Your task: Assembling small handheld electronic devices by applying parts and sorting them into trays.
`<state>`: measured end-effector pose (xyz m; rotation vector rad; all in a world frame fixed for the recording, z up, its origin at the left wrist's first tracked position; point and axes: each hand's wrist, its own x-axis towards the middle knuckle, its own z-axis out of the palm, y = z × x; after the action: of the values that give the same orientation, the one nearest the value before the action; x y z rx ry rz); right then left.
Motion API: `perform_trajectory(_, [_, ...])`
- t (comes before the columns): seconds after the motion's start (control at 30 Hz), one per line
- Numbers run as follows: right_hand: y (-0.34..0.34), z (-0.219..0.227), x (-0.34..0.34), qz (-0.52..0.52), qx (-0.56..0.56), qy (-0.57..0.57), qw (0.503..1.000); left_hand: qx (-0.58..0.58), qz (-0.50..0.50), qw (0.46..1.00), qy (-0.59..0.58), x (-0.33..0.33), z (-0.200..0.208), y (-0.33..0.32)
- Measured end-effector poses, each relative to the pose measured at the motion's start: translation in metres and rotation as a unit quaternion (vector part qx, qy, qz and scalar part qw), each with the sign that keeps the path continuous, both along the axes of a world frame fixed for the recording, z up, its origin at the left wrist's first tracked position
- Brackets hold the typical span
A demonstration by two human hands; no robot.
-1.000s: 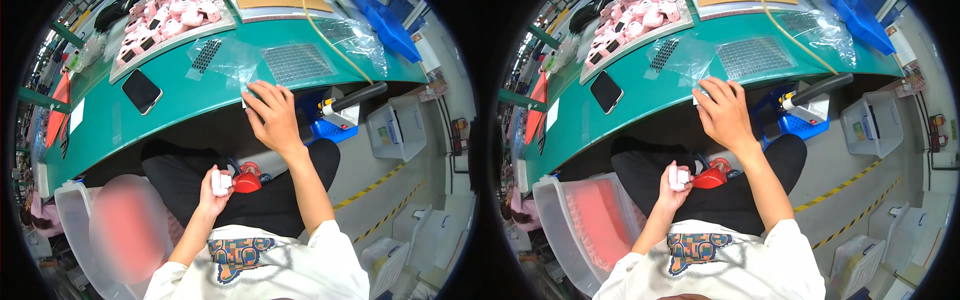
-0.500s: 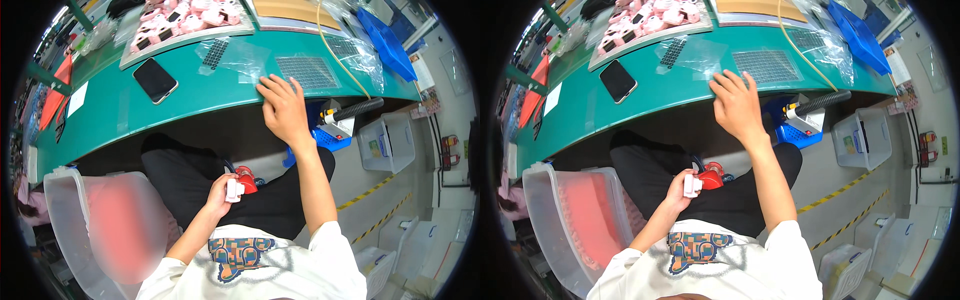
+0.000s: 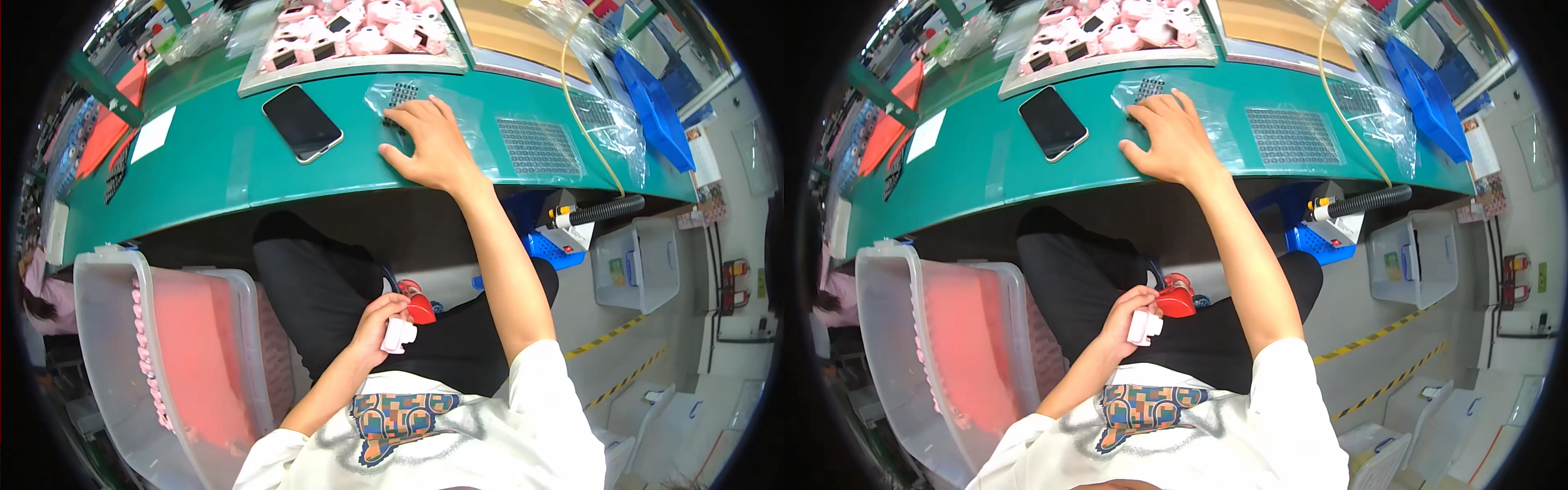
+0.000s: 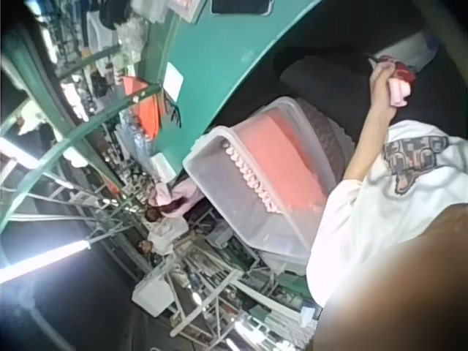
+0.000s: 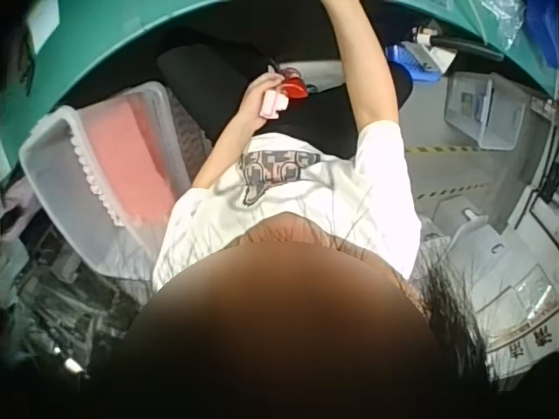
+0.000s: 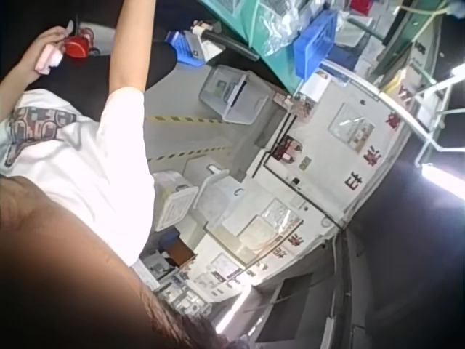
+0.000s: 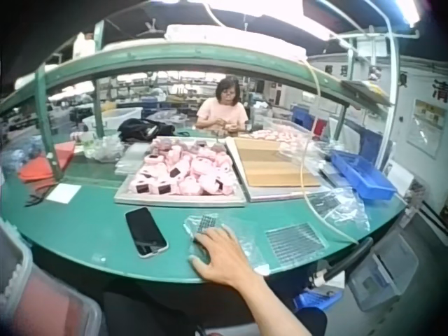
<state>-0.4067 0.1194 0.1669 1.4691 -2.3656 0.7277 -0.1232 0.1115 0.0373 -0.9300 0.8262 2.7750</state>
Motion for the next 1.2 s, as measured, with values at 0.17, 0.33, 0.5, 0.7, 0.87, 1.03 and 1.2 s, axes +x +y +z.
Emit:
perform_trajectory(0.17, [0.010,0.009,-0.007,0.094,0.034,-0.241,0.965,-0.094,-0.040,0.989,0.110,-0.036,0.033,-0.023])
perform_trajectory(0.33, [0.012,-0.009,-0.002,0.050,-0.077,-0.088,0.992,-0.154,-0.008,0.981,0.121,-0.085,0.070,-0.052])
perform_trajectory(0.5, [0.020,0.004,0.012,0.073,0.004,-0.007,0.997,-0.209,0.051,0.969,0.120,-0.094,0.091,-0.066])
perform_trajectory(0.7, [0.038,0.010,0.012,0.110,-0.008,0.017,0.994,-0.357,0.029,0.919,0.164,-0.099,0.138,-0.078])
perform_trajectory(0.87, [0.044,-0.005,0.005,0.169,-0.061,-0.036,0.983,-0.326,-0.039,0.936,0.125,-0.112,0.124,-0.086])
perform_trajectory(1.03, [0.036,-0.009,0.007,0.087,-0.149,-0.099,0.980,-0.340,-0.032,0.931,0.127,-0.111,0.120,-0.080])
perform_trajectory(1.2, [0.022,0.003,0.003,-0.001,-0.365,-0.301,0.881,-0.367,-0.031,0.924,0.104,-0.113,0.128,-0.076])
